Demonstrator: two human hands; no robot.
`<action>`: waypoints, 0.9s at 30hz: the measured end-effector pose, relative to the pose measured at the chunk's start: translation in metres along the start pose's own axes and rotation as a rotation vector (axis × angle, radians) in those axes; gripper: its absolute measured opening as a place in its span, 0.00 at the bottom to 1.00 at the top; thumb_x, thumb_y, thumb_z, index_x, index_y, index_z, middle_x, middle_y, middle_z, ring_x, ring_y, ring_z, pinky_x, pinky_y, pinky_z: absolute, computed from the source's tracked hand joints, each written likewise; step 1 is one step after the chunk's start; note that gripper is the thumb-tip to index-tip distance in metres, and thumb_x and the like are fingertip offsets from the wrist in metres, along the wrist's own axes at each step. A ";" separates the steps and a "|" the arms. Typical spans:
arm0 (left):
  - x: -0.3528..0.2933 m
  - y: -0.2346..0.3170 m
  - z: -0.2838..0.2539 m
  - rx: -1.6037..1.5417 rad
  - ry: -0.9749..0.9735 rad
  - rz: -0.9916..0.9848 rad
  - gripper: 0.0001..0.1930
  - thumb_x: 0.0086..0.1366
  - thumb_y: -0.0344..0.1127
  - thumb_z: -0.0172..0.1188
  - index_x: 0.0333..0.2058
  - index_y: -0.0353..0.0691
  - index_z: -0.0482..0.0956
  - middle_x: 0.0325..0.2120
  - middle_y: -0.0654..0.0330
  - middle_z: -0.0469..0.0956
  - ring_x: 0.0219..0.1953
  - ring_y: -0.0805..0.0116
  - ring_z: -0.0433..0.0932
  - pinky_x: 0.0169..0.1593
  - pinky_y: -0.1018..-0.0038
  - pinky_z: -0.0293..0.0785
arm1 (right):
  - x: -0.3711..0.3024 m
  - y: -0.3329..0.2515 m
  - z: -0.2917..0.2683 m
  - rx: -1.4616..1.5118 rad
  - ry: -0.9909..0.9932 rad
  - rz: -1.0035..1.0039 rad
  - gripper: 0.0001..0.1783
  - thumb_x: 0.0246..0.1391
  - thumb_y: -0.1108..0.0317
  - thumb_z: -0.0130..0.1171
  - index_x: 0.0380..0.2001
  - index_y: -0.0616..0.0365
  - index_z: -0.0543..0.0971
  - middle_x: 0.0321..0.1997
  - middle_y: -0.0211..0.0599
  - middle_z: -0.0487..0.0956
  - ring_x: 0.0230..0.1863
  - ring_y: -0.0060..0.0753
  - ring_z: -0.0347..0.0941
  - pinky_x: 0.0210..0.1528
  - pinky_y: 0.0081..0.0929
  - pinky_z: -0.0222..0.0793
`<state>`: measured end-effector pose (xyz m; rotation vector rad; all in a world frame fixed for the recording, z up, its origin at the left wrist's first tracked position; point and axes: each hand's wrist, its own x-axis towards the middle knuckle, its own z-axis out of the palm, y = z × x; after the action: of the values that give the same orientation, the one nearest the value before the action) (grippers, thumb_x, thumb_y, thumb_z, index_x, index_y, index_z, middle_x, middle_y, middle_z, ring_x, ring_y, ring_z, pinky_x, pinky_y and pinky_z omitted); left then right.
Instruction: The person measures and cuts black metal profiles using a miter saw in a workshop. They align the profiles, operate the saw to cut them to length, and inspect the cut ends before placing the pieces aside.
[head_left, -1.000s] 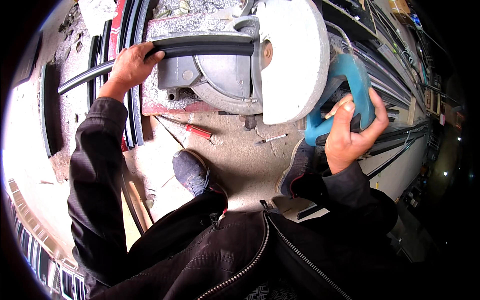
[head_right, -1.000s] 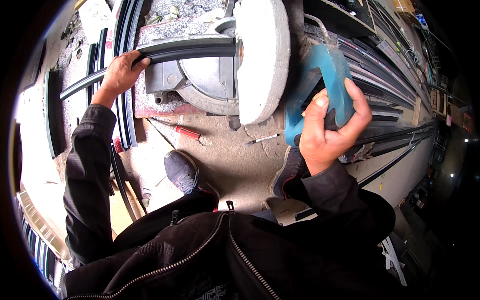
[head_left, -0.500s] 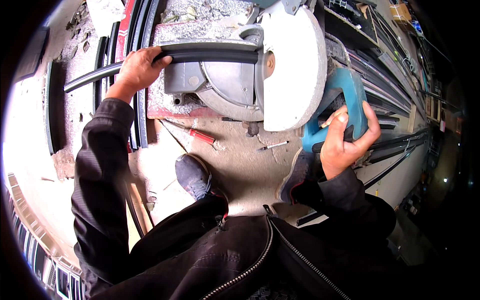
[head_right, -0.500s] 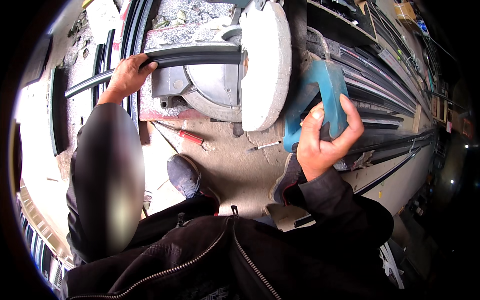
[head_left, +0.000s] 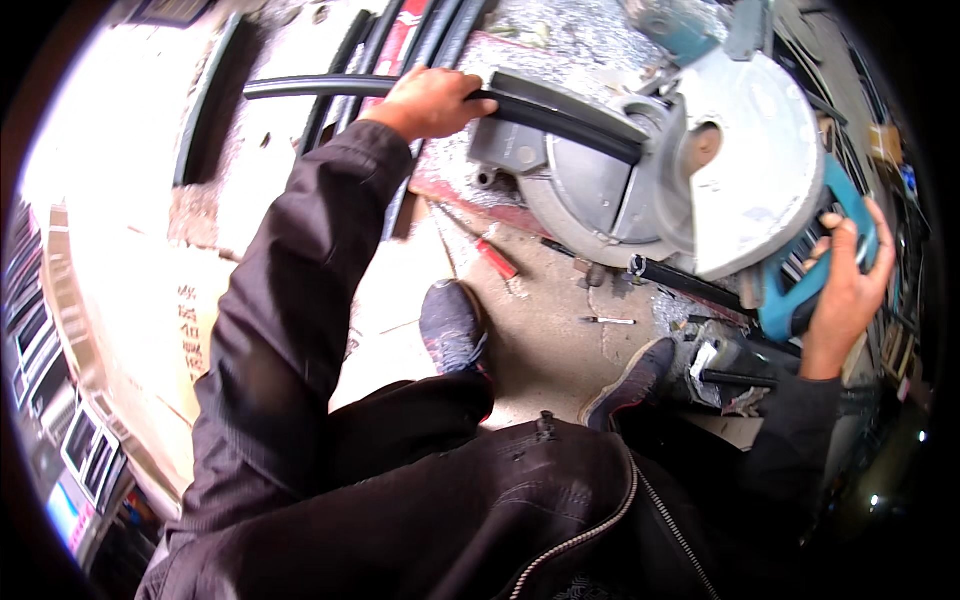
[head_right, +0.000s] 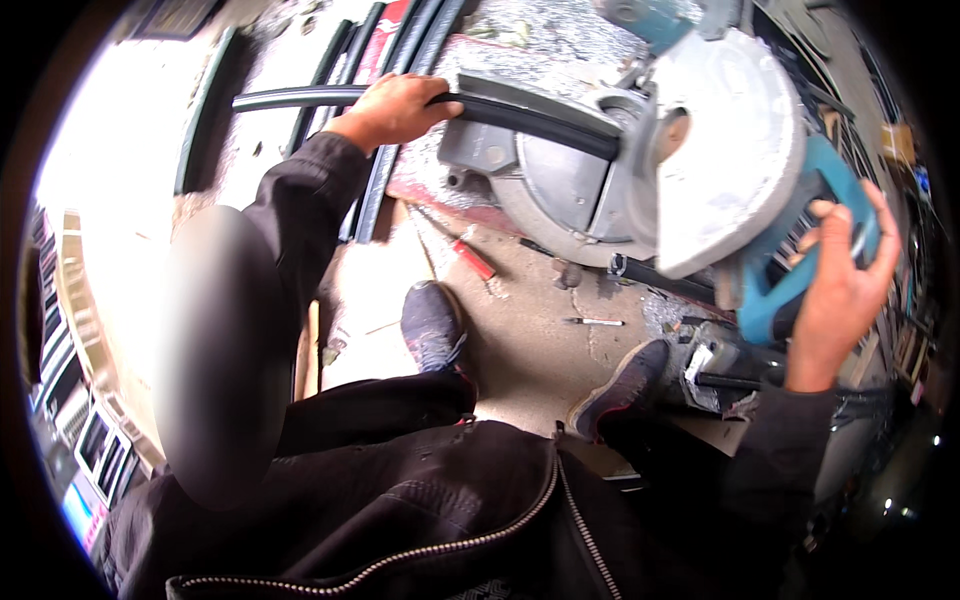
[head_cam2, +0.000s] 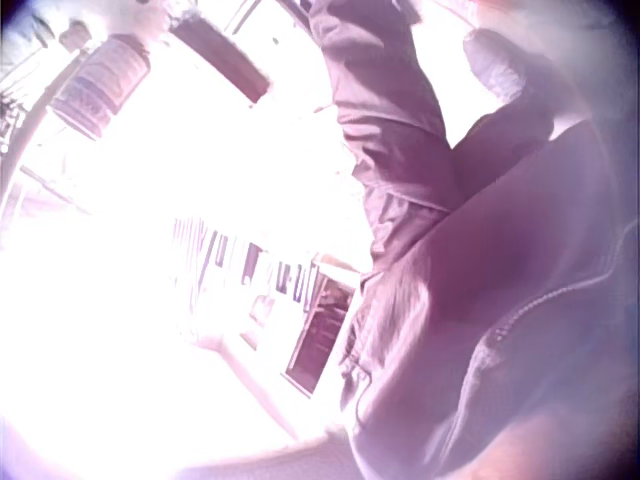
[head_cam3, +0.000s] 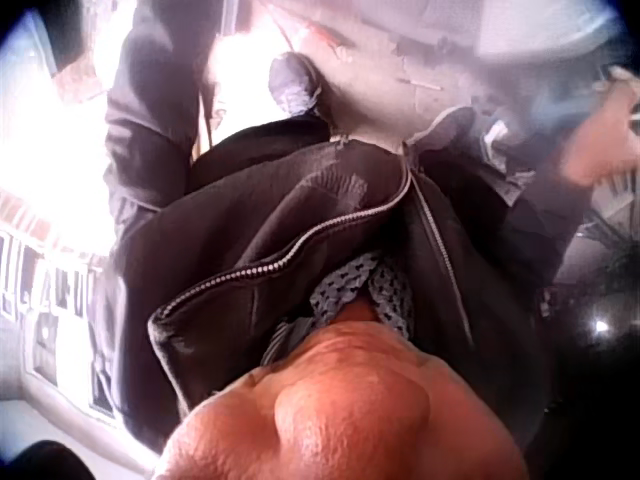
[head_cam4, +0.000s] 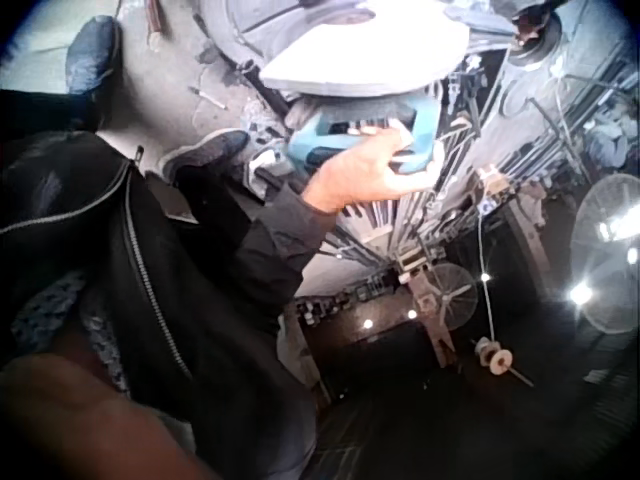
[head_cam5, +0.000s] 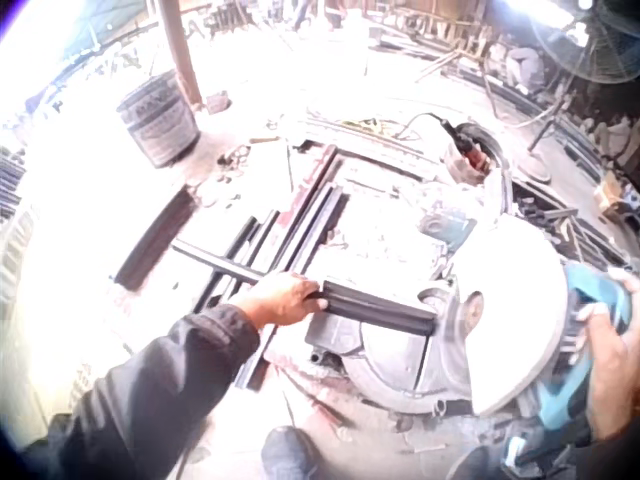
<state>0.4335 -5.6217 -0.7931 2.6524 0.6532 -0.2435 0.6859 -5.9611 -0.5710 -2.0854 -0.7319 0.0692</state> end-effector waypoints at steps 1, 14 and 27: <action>-0.010 -0.005 0.000 0.012 0.041 0.005 0.26 0.72 0.59 0.53 0.47 0.40 0.82 0.38 0.46 0.85 0.47 0.44 0.83 0.56 0.52 0.72 | 0.015 0.002 -0.003 -0.010 -0.038 -0.053 0.22 0.69 0.69 0.57 0.63 0.59 0.70 0.40 0.35 0.85 0.28 0.16 0.73 0.30 0.16 0.71; -0.306 -0.050 0.026 -0.241 0.275 -0.646 0.27 0.63 0.59 0.68 0.39 0.35 0.81 0.25 0.44 0.80 0.30 0.46 0.83 0.37 0.56 0.77 | 0.164 0.010 -0.030 -0.117 -0.258 0.005 0.24 0.70 0.59 0.58 0.65 0.53 0.72 0.38 0.26 0.83 0.27 0.10 0.73 0.26 0.11 0.69; -0.443 -0.014 0.155 -0.351 0.193 -1.299 0.29 0.51 0.59 0.75 0.41 0.42 0.80 0.42 0.44 0.81 0.49 0.39 0.80 0.49 0.50 0.77 | 0.160 -0.028 -0.003 0.051 -0.159 0.039 0.31 0.65 0.63 0.57 0.69 0.53 0.66 0.31 0.37 0.78 0.20 0.30 0.74 0.23 0.31 0.73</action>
<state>0.0280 -5.8556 -0.8238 1.5714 2.1484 -0.1762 0.8056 -5.8674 -0.5121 -2.0623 -0.7764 0.2750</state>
